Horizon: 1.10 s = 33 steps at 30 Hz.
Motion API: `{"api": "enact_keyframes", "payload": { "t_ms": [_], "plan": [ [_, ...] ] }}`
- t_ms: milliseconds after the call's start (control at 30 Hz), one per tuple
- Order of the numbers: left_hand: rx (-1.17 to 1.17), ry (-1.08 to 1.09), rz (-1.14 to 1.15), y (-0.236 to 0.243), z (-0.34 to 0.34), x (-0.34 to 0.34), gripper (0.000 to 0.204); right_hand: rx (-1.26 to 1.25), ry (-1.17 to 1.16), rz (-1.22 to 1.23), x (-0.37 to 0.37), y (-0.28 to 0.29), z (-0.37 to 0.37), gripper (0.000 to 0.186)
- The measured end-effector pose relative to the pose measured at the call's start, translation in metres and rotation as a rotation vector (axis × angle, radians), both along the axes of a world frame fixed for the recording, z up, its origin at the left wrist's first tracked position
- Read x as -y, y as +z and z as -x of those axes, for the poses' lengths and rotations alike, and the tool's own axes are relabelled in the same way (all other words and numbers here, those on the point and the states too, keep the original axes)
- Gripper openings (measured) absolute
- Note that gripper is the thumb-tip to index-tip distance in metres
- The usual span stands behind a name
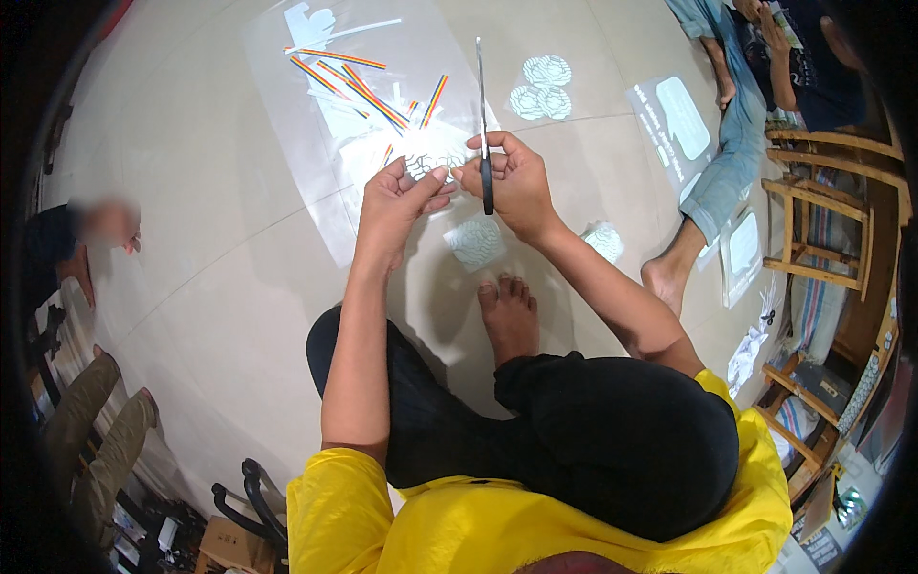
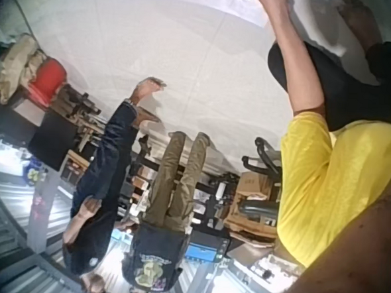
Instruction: The person sits on the floor and uses scissors to cut a white paper sheet with a printed pattern into smaller pieces. The person holds the paper with one hand and cuts with the other, repeatedly trimming the edges.
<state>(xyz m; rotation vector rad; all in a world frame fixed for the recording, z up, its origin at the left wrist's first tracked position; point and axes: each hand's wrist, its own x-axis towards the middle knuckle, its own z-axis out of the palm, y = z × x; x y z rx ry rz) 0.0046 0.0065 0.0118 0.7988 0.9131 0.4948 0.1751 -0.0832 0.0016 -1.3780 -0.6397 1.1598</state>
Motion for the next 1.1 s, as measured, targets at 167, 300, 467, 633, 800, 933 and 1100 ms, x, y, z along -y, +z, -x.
{"api": "enact_keyframes", "payload": {
  "t_ms": [167, 300, 467, 633, 800, 933, 1100],
  "plan": [
    [0.007, 0.075, -0.041, 0.0, -0.002, 0.002, 0.034, 0.038, -0.02, 0.035, 0.007, 0.003, 0.002, 0.047],
    [0.083, 0.201, -0.035, -0.001, -0.006, 0.006, 0.035, -0.111, 0.065, 0.144, 0.037, -0.007, 0.012, 0.044],
    [0.027, 0.276, -0.014, -0.001, -0.005, 0.008, 0.041, -0.189, 0.161, 0.247, 0.062, -0.01, 0.029, 0.032],
    [0.071, 0.258, -0.032, -0.002, -0.004, 0.008, 0.046, -0.191, 0.185, 0.248, 0.062, -0.009, 0.034, 0.032],
    [0.071, 0.276, -0.044, 0.001, -0.006, 0.008, 0.048, -0.159, 0.185, 0.257, 0.059, -0.005, 0.033, 0.036],
    [0.074, 0.274, -0.046, 0.001, -0.007, 0.009, 0.048, -0.162, 0.174, 0.254, 0.057, -0.006, 0.034, 0.034],
    [0.094, 0.258, -0.056, 0.004, -0.007, 0.009, 0.048, -0.145, 0.166, 0.267, 0.056, -0.008, 0.034, 0.032]
  ]
}}
